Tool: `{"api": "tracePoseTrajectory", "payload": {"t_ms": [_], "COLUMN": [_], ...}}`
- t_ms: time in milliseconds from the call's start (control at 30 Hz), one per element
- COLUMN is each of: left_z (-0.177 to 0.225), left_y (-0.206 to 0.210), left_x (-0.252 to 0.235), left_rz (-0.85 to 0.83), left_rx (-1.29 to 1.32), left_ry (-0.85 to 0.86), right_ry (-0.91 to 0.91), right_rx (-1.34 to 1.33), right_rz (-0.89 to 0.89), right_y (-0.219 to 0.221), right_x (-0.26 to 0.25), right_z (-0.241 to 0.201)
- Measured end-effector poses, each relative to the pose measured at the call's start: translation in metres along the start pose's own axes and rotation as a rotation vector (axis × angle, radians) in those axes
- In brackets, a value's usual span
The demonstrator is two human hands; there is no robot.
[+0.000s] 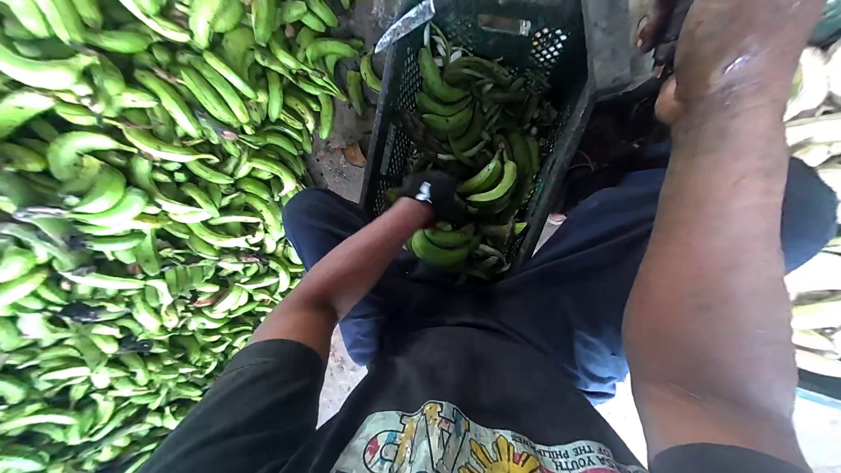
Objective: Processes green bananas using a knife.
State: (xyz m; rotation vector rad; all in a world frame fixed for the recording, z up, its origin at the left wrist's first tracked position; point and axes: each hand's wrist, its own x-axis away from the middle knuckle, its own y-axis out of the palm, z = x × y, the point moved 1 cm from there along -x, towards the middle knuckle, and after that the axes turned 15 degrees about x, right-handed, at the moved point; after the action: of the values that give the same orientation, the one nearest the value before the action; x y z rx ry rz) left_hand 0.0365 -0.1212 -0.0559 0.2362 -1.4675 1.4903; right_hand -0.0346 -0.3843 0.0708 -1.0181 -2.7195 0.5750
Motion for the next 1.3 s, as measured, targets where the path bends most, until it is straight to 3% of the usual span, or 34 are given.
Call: {"api": "tracePoseTrajectory", "payload": {"t_ms": [167, 367, 433, 533, 700, 733, 800, 900, 1000, 1067, 1167, 1267, 1300], "left_z": [0.047, -0.013, -0.031, -0.054, -0.061, -0.059, -0.065, -0.060, -0.034, -0.016, -0.007, 0.008, 0.002], "left_y": [0.011, 0.023, 0.019, 0.004, -0.029, -0.037, -0.041, -0.031, -0.013, -0.002, 0.017, -0.011, -0.005], "left_x": [-0.012, -0.028, -0.034, -0.027, 0.049, 0.063, 0.065, 0.045, 0.015, 0.005, -0.007, -0.002, -0.014], "left_rz": [-0.164, 0.026, 0.053, 0.106, 0.353, 0.418, 0.488, 0.331, 0.129, 0.034, 0.052, -0.235, -0.207], "left_rx": [-0.149, 0.016, 0.229, 0.768, 1.666, 1.648, 1.337, 0.733, 0.333, 0.186, 0.084, 0.091, 0.112], "left_ry": [-0.143, 0.046, 0.047, 0.051, 0.317, 0.319, 0.244, 0.132, -0.031, -0.117, -0.163, -0.283, -0.277], "right_ry": [0.012, -0.008, 0.009, 0.031, 0.113, 0.142, 0.204, 0.202, 0.205, 0.246, 0.247, 0.195, 0.180], "right_rx": [-0.031, -0.067, -0.037, 0.034, 0.284, 0.313, 0.350, 0.381, 0.289, 0.191, 0.199, 0.246, 0.278], "right_rz": [0.005, -0.024, -0.056, -0.084, -0.227, -0.263, -0.319, -0.345, -0.340, -0.311, -0.276, -0.282, -0.297], "right_y": [0.013, 0.023, 0.028, 0.036, 0.048, 0.051, 0.062, 0.075, 0.084, 0.088, 0.087, 0.084, 0.084], "right_x": [-0.007, -0.013, -0.008, -0.006, 0.008, 0.013, 0.024, 0.044, 0.055, 0.064, 0.063, 0.052, 0.047], "right_z": [-0.010, -0.012, -0.011, -0.008, 0.010, 0.011, 0.013, 0.016, 0.015, 0.016, 0.023, 0.033, 0.038]}}
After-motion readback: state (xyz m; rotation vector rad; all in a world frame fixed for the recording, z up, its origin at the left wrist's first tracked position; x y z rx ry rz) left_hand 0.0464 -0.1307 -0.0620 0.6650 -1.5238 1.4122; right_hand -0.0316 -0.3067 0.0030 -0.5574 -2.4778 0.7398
